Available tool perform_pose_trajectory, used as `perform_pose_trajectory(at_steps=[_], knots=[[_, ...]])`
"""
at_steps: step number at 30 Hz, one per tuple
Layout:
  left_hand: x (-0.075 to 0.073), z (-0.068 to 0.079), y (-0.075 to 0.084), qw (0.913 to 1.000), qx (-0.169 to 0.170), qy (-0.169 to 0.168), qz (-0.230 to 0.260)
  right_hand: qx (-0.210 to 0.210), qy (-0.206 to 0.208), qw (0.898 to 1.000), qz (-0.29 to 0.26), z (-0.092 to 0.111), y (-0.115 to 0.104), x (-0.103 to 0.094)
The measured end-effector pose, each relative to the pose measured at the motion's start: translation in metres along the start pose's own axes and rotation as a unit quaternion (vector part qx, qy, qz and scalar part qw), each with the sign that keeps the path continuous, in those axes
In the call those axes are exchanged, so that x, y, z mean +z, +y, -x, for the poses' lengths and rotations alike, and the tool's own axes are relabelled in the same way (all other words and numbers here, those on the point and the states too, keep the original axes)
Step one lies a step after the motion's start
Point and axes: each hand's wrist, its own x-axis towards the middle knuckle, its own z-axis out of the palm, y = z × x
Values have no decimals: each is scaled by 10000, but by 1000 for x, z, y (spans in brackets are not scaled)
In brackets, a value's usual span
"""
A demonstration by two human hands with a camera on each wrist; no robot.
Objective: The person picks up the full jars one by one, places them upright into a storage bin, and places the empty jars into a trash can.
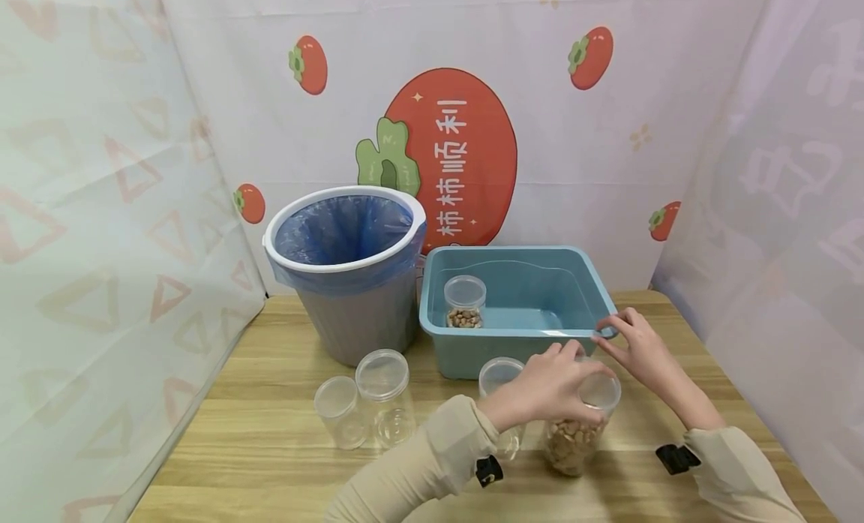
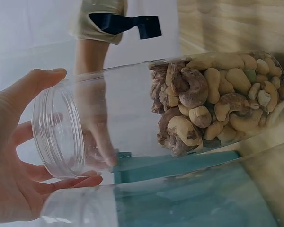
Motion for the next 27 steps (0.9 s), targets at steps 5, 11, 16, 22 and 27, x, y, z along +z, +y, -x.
perform_pose_trajectory(at_steps=[5,11,16,22,27], knots=[[-16,0,-1,9999,13,115,-88,-49,7,10000,-7,-1,0,-1],[-35,-2,-5,9998,54,186,48,-36,-208,9998,35,-1,0,-2],[-51,-3,-9,9997,3,215,154,-18,-340,9994,64,-1,0,-3],[-70,-4,-15,9991,-13,285,325,-221,-150,9995,136,-1,1,-4],[-87,-6,-20,9979,-37,392,505,-294,-136,9994,133,0,3,-4]])
